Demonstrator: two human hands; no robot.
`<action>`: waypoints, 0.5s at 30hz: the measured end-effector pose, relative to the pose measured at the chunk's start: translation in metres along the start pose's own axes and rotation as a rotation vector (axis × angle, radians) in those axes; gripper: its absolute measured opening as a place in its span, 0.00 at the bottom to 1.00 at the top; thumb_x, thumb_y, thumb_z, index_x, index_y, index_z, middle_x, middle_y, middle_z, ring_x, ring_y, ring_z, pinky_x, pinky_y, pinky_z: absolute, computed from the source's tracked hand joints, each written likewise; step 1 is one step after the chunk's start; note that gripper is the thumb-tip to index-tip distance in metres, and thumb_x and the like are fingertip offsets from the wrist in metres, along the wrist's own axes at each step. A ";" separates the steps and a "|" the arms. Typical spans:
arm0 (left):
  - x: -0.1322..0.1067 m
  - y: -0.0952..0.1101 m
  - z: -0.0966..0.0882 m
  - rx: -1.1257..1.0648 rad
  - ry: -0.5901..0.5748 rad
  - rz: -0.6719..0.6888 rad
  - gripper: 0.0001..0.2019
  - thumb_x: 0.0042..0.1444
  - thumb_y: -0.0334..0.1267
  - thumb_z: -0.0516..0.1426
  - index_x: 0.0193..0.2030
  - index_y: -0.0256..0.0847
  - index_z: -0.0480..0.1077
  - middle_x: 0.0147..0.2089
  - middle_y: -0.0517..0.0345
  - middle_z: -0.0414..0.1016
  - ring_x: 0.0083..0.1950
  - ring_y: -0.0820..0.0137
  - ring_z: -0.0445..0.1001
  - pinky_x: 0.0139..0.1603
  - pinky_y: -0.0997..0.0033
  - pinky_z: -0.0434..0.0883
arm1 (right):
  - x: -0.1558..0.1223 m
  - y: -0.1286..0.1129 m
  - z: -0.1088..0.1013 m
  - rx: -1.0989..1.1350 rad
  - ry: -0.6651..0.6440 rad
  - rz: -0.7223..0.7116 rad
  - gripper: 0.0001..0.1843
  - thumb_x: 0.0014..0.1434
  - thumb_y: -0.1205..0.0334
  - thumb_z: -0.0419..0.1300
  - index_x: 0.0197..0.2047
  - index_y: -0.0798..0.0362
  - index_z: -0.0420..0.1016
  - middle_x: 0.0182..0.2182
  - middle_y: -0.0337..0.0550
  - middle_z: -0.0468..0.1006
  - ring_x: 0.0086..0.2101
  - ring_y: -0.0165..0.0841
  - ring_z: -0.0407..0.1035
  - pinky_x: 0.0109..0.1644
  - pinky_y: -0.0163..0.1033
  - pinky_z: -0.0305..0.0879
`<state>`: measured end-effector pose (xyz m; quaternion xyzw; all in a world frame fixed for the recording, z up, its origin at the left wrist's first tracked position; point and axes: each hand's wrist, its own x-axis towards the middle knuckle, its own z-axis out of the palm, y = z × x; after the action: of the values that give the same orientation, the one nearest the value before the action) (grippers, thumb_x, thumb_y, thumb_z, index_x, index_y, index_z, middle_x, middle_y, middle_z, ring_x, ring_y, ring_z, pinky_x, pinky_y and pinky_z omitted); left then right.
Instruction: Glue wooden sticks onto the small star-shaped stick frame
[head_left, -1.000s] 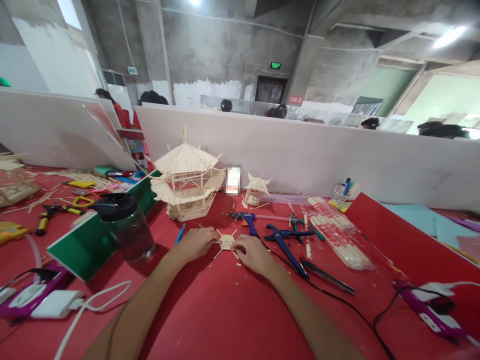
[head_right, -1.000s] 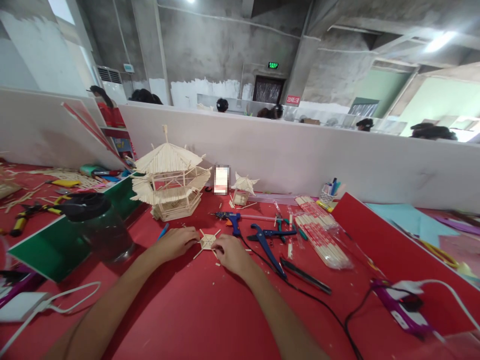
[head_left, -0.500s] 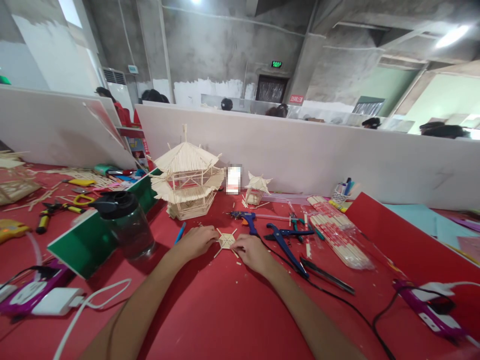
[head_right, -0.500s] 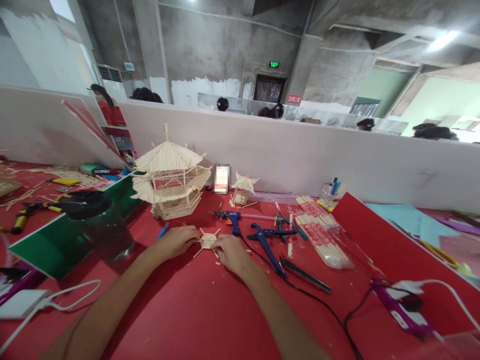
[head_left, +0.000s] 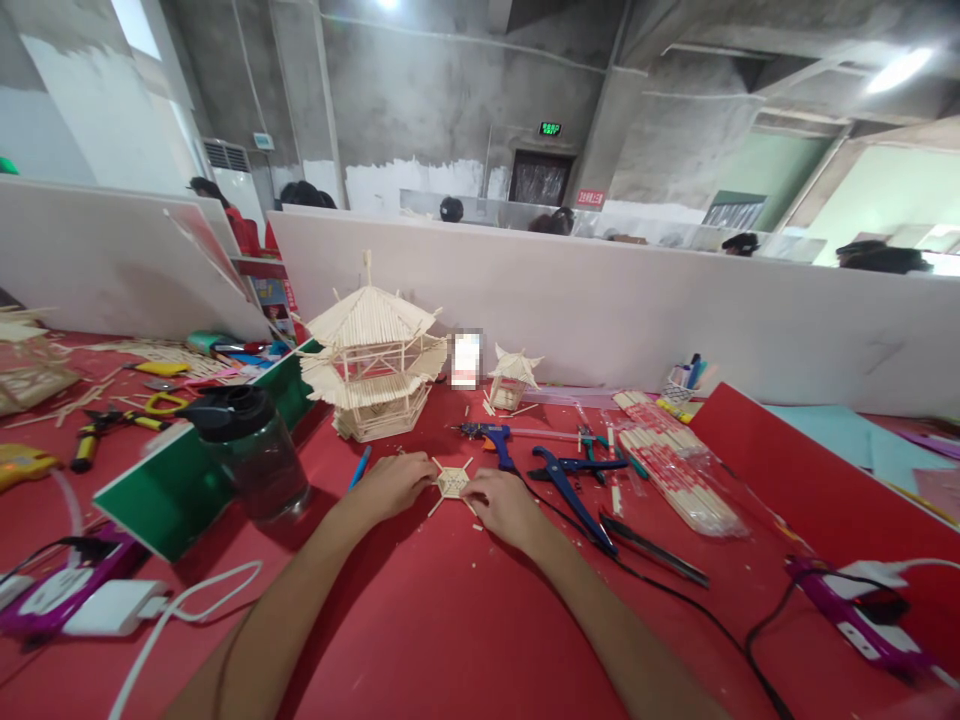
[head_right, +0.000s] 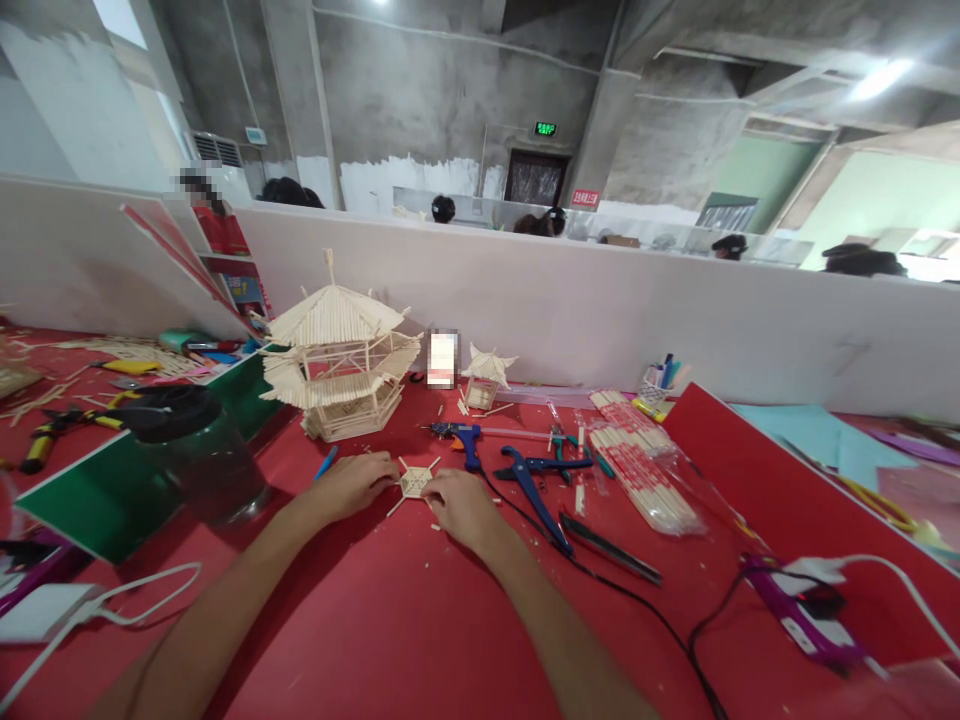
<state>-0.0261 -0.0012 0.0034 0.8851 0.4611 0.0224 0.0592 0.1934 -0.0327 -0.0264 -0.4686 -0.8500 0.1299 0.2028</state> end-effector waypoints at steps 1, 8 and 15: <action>0.000 0.000 0.000 -0.008 0.004 -0.007 0.11 0.64 0.33 0.50 0.43 0.46 0.74 0.45 0.54 0.76 0.45 0.63 0.76 0.38 0.71 0.66 | -0.001 0.001 -0.001 0.012 0.010 0.006 0.12 0.63 0.69 0.57 0.42 0.49 0.81 0.37 0.42 0.80 0.39 0.32 0.73 0.42 0.32 0.61; -0.004 0.001 0.000 -0.066 0.108 0.005 0.10 0.64 0.34 0.50 0.45 0.45 0.72 0.46 0.55 0.74 0.46 0.65 0.75 0.37 0.72 0.65 | -0.005 0.006 -0.008 0.035 0.021 0.025 0.08 0.60 0.67 0.60 0.42 0.51 0.78 0.37 0.42 0.80 0.37 0.32 0.72 0.40 0.33 0.60; 0.002 0.013 0.010 -0.219 0.123 0.183 0.07 0.61 0.32 0.54 0.42 0.41 0.73 0.43 0.54 0.74 0.45 0.66 0.72 0.44 0.71 0.65 | -0.003 0.005 -0.008 -0.045 -0.013 -0.007 0.07 0.61 0.68 0.59 0.37 0.51 0.79 0.33 0.40 0.78 0.35 0.31 0.70 0.37 0.33 0.57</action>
<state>-0.0134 -0.0075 -0.0054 0.9086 0.3762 0.1319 0.1248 0.2029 -0.0324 -0.0221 -0.4693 -0.8555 0.1132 0.1873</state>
